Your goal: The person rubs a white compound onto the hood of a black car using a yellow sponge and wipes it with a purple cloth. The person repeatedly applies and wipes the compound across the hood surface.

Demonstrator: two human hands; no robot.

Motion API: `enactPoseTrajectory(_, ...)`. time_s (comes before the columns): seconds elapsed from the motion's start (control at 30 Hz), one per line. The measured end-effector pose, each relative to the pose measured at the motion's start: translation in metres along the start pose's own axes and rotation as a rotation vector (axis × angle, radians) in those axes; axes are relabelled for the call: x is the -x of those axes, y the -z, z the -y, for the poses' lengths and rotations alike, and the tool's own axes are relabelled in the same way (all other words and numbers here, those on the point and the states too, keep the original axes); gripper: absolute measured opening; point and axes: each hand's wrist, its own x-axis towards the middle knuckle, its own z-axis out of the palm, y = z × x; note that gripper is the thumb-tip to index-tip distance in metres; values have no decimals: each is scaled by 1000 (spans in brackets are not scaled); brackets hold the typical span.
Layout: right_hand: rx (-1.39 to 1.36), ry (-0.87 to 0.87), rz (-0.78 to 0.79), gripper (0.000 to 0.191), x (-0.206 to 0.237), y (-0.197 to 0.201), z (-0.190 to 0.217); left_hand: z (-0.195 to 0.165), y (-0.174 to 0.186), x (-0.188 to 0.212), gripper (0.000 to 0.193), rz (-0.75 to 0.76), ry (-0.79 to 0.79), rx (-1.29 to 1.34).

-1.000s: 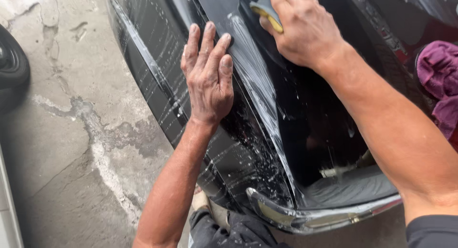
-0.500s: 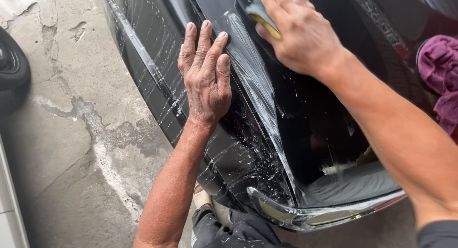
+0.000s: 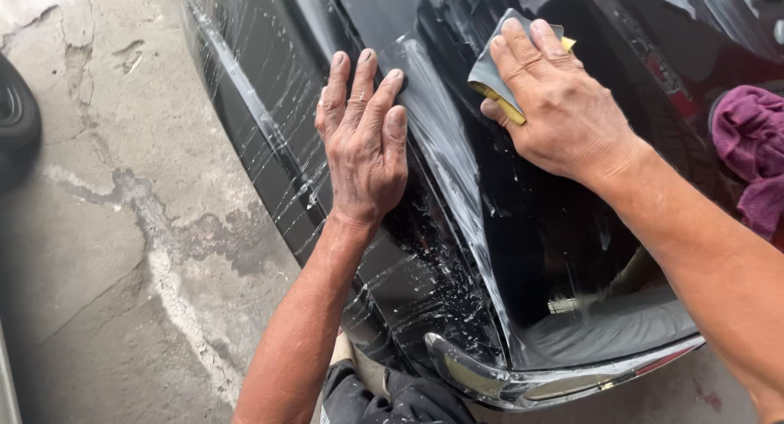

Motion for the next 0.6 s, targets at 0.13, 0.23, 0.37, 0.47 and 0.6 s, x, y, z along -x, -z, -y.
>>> enactPoseTrajectory(0.13, -247, -200, 156, 50, -7, -1, 3, -1, 0, -1, 42, 18, 18, 4)
enactPoseTrajectory(0.23, -233, -78, 31, 48, -7, 9, 12, -1, 1, -2, 41, 8, 2, 1)
enactPoseTrajectory(0.37, -27, -4, -42, 53, -9, 14, 25, -1, 2, -2, 42, 9, 22, 17)
enactPoseTrajectory(0.47, -166, -126, 34, 50, -34, 1, 19, -2, 1, 0, 42, 20, 26, 12)
enactPoseTrajectory(0.6, -354, -246, 115, 53, -33, 4, 23, -2, 0, -1, 42, 24, 17, 1)
